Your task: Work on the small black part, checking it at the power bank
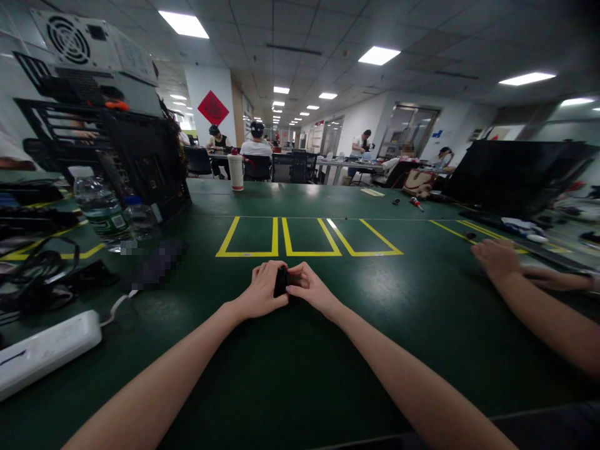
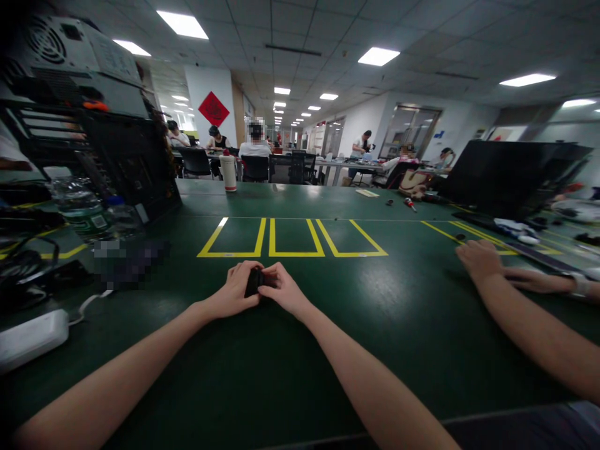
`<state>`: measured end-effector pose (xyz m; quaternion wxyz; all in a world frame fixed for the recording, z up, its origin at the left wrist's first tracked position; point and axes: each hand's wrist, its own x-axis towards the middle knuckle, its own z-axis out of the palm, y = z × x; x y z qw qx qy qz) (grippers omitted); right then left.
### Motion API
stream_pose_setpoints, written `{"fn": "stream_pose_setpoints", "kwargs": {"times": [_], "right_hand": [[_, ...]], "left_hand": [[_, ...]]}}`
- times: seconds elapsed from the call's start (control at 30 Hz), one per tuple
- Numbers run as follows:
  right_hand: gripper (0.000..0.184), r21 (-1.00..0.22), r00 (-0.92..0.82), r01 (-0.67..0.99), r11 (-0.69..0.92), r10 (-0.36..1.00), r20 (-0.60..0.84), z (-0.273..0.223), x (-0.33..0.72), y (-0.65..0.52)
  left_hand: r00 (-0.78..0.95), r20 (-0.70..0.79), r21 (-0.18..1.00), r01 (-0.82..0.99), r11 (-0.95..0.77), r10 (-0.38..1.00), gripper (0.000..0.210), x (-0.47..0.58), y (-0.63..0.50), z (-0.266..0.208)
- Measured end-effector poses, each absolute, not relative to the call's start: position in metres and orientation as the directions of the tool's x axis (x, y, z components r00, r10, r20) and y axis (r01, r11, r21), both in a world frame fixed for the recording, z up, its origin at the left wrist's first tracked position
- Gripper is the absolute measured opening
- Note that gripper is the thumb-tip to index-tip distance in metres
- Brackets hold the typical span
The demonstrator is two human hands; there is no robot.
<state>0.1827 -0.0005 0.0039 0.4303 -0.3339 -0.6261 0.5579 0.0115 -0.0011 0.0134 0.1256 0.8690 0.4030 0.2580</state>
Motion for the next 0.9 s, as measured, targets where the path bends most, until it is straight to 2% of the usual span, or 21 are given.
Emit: {"fn": "stream_pose_setpoints", "kwargs": {"times": [0.13, 0.37, 0.5, 0.63, 0.9], "right_hand": [[0.023, -0.985, -0.361, -0.008, 0.175, 0.918, 0.166, 0.003, 0.182, -0.001], [0.028, -0.987, -0.326, 0.088, 0.132, 0.94, 0.096, 0.007, 0.182, -0.003], [0.024, -0.991, -0.362, 0.058, 0.121, 0.928, 0.092, 0.01, 0.184, -0.004], [0.031, -0.99, -0.393, -0.004, 0.14, 0.91, 0.13, 0.005, 0.185, -0.003], [0.023, -0.978, -0.36, 0.041, 0.202, 0.917, 0.175, 0.004, 0.186, 0.0]], "left_hand": [[0.541, 0.336, 0.442, 0.632, -0.636, 0.771, 0.047, 0.012, 0.0, 0.013], [0.55, 0.313, 0.442, 0.638, -0.631, 0.775, 0.047, 0.011, 0.0, 0.016], [0.555, 0.325, 0.434, 0.632, -0.642, 0.766, 0.045, 0.011, 0.003, 0.013], [0.545, 0.337, 0.426, 0.639, -0.64, 0.768, 0.044, 0.013, 0.005, 0.01], [0.54, 0.315, 0.435, 0.649, -0.624, 0.781, 0.046, 0.014, 0.009, 0.006]]}}
